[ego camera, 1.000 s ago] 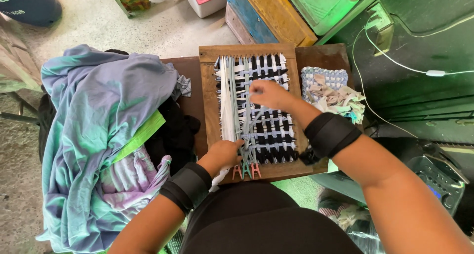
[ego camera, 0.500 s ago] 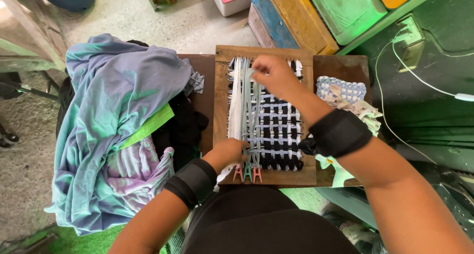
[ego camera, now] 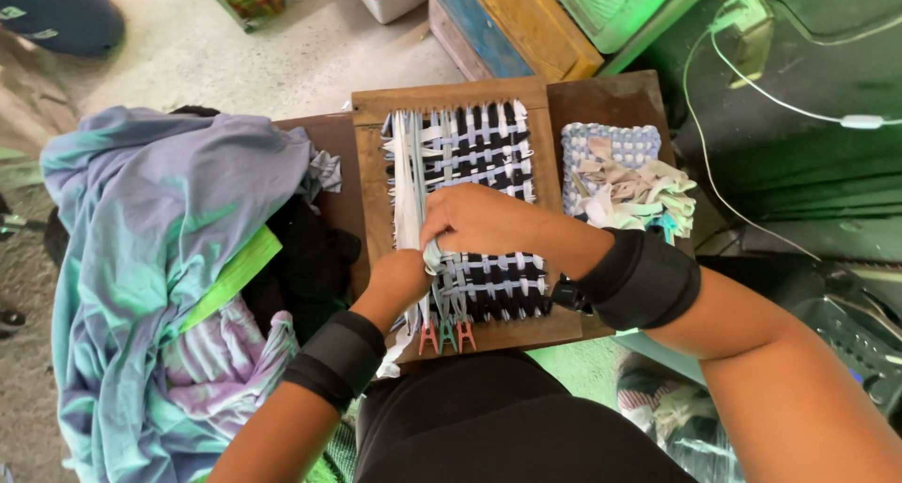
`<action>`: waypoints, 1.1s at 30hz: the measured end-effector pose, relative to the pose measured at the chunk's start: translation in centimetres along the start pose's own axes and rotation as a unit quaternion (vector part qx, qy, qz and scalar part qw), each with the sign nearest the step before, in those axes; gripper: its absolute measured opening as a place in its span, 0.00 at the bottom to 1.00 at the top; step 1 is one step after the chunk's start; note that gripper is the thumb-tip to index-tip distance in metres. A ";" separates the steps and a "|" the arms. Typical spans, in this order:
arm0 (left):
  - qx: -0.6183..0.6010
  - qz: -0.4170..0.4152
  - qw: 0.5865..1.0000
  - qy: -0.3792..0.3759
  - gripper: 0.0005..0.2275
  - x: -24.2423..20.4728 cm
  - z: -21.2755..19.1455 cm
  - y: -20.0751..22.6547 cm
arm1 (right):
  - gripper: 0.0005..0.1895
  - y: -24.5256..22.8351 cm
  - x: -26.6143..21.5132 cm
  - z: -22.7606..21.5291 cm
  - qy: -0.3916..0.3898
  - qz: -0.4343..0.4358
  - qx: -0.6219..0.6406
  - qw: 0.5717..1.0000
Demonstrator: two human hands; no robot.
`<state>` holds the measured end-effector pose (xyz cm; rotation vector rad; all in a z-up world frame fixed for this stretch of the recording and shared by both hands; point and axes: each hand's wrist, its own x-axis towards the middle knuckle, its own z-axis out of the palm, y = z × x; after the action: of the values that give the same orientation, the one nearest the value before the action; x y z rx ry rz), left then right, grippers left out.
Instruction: The person weaves a mat on a wooden frame loom by passing a strip of white fabric through the warp threads, then shifting the fabric into place with clothespins.
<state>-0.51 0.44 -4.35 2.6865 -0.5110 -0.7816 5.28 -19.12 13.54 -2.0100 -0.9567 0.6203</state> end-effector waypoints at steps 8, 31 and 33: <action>0.019 0.105 0.994 0.012 0.08 1.4 3.4 0.1 | 0.10 6.4 1.1 4.4 0.057 0.253 0.060 0.964; 0.090 0.167 0.979 -0.071 0.23 -1.1 2.7 0.8 | 0.10 10.5 1.9 12.9 0.061 0.229 -0.395 0.888; 0.103 0.172 0.973 -0.113 0.25 -1.2 2.1 0.9 | 0.07 11.6 2.5 13.5 0.022 0.208 -0.410 0.888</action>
<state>-2.80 -0.22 -5.16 2.5910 -1.1351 -0.9783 2.03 -15.44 -3.73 -3.0244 -0.8291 0.4087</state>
